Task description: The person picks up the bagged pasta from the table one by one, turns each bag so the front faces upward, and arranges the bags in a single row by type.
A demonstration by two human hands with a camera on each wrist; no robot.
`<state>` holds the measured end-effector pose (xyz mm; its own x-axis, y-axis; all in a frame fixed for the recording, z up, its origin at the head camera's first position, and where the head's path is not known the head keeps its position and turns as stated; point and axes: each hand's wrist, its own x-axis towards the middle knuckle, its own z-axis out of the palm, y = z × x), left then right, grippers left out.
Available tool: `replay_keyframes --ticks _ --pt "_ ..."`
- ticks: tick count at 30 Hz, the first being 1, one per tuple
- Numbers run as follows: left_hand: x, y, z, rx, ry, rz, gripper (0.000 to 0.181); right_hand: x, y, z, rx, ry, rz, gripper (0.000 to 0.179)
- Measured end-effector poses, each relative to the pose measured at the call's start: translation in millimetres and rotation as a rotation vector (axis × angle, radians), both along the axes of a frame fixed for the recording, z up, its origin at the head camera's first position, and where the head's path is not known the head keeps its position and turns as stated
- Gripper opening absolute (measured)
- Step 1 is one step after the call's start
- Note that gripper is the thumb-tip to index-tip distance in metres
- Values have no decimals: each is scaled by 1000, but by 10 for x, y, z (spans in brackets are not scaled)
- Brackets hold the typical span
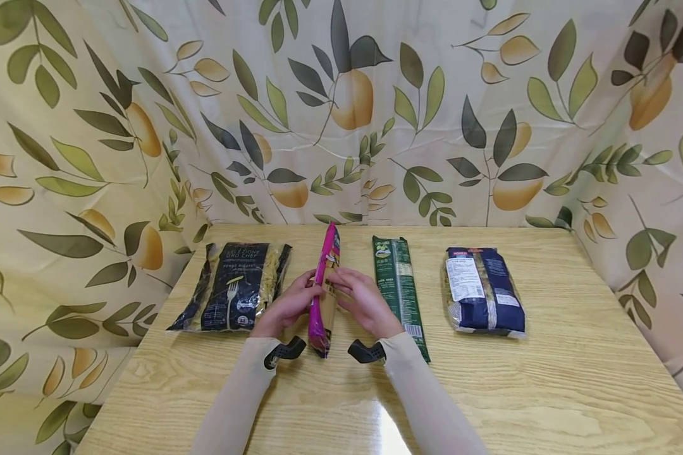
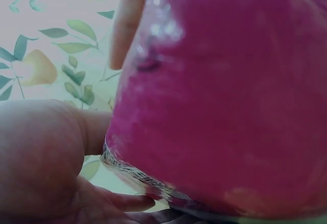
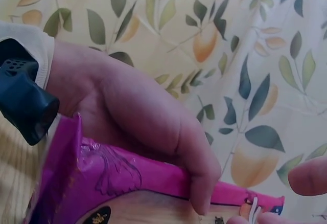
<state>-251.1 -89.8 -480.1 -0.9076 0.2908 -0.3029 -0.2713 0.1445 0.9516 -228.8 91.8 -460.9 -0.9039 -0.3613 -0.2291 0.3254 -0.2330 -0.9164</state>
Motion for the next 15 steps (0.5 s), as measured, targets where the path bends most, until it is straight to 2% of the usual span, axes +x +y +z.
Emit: replay_keyframes --ticks 15 --pt "-10 0 -9 33 -22 34 72 -60 44 -75 -21 -101 -60 53"
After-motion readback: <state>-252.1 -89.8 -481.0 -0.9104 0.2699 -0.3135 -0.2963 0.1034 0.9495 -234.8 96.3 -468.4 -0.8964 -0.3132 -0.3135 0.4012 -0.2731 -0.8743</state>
